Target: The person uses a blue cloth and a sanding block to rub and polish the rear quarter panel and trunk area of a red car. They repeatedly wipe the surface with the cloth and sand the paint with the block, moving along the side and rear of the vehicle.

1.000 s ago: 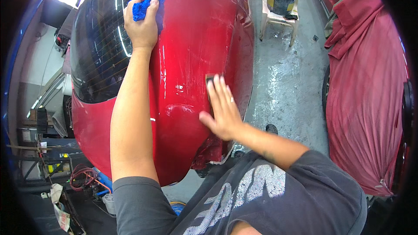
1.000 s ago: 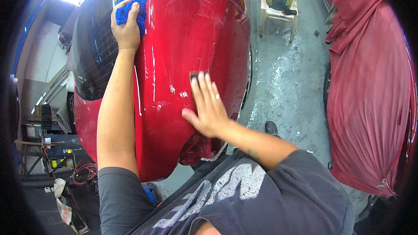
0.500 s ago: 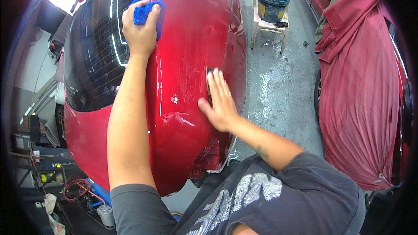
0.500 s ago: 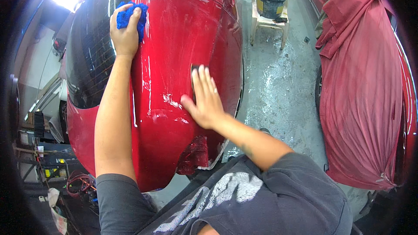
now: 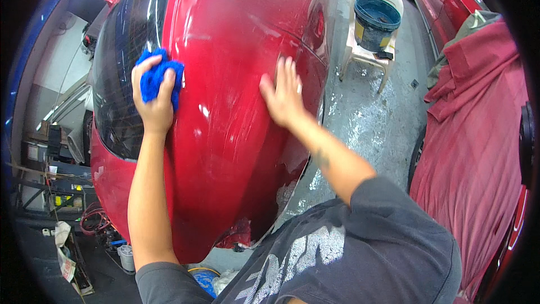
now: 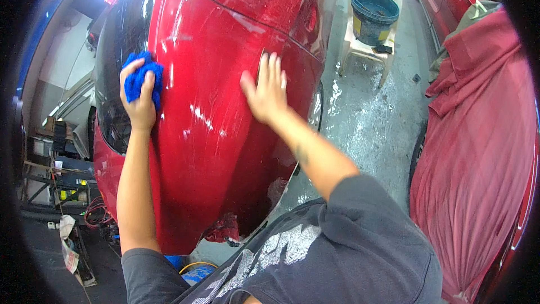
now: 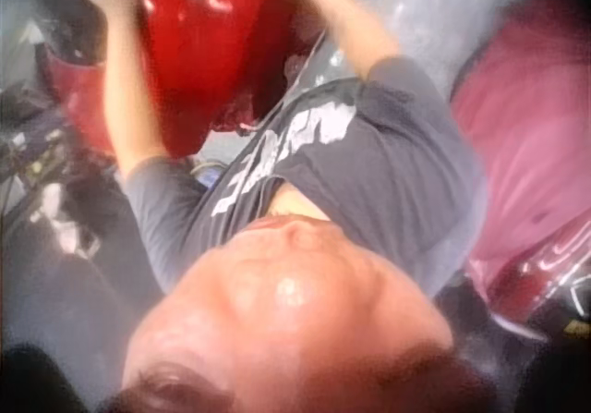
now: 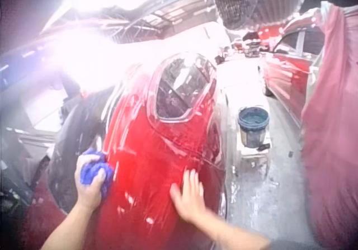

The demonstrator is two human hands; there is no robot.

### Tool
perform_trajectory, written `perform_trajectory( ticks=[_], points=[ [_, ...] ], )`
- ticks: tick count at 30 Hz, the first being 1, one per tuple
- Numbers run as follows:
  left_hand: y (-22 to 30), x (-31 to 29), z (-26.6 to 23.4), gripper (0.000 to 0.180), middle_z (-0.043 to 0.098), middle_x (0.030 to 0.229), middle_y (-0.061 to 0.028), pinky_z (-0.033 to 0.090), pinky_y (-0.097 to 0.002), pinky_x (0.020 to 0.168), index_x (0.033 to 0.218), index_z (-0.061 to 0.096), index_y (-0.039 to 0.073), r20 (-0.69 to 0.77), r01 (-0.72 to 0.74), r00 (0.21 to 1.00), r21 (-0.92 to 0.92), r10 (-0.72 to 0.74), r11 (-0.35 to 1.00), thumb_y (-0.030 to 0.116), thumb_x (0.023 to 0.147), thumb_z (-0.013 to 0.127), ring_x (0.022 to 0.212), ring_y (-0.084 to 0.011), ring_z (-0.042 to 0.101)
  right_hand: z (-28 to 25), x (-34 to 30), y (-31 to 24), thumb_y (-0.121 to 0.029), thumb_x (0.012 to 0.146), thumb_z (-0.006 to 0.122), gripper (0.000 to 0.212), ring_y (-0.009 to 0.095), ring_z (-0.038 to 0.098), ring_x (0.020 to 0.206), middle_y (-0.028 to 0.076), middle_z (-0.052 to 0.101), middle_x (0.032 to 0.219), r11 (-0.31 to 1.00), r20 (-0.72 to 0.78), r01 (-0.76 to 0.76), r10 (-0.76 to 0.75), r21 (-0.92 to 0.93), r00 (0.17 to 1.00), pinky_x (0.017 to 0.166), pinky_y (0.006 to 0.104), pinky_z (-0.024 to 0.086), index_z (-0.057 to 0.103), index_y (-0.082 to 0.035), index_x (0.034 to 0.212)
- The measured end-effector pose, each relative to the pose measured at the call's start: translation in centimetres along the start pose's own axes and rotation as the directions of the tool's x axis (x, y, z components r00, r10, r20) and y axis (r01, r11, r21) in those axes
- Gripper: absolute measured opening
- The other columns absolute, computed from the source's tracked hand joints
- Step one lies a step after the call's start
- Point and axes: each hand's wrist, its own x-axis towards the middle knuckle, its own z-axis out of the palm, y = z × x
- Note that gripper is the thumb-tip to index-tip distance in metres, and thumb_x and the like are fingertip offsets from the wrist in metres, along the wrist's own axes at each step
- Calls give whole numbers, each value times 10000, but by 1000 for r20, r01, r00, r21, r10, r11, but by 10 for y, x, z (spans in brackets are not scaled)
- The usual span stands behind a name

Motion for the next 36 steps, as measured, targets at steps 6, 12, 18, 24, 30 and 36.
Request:
perform_trajectory(
  ticks=[6, 12, 18, 24, 30, 36],
  points=[
    [23, 1, 2, 375, 645, 1257, -111, 433, -384, 1119, 1286, 682, 12, 61, 45, 997, 153, -55, 987, 174, 963, 783, 1214, -257, 609, -15, 13, 13, -581, 1108, 513, 930, 473, 164, 1680, 341, 177, 1788, 1000, 19, -1, 1, -28, 1000, 1329, 644, 160, 222, 59, 1716],
    [23, 4, 14, 433, 643, 1215, -137, 464, -421, 1072, 1273, 690, 31, 73, 9, 997, 226, -26, 974, 154, 884, 836, 1158, -309, 617, -16, 18, 26, -577, 1114, 507, 924, 461, 154, 1686, 344, 178, 1786, 1000, 56, -16, 17, -17, 998, 1338, 625, 156, 226, 70, 1710],
    [26, 5, 9, 481, 660, 1233, -161, 475, -458, 1087, 1280, 691, 40, 76, -39, 997, 266, 19, 963, 149, 846, 867, 1192, -357, 622, -11, 58, 42, -536, 1130, 485, 861, 449, 191, 1680, 323, 202, 1790, 1000, -35, -17, 17, 7, 999, 1331, 630, 172, 235, 39, 1719],
    [34, 14, 23, 649, 672, 1343, -202, 488, -501, 1112, 1367, 725, 135, 124, -134, 988, 359, 94, 924, 157, 753, 935, 1262, -406, 625, -10, 23, 44, -335, 1134, 549, 683, 463, 303, 1640, 324, 294, 1756, 996, -44, 34, -30, 83, 999, 1277, 598, 345, 340, -12, 1698],
    [44, 30, 20, 402, 708, 1319, -183, 465, -538, 1151, 1115, 813, 157, 379, -359, 908, 484, 178, 798, 152, 720, 888, 1289, -404, 637, -69, -61, 36, -282, 1169, 531, 345, 227, 737, 976, 134, 744, 1102, 743, 325, -420, 283, 521, 903, 909, 406, 647, 706, -41, 1343],
    [11, 115, 69, 306, 733, 1212, -188, 504, -538, 1094, 1010, 767, 140, 396, -432, 883, 476, 253, 766, 205, 743, 902, 1236, -424, 649, -111, -54, 81, -21, 981, 784, 439, 156, 702, 997, 55, 672, 1149, 396, 274, -500, 503, 770, 820, 738, 357, 690, 607, -35, 1382]
  ],
)
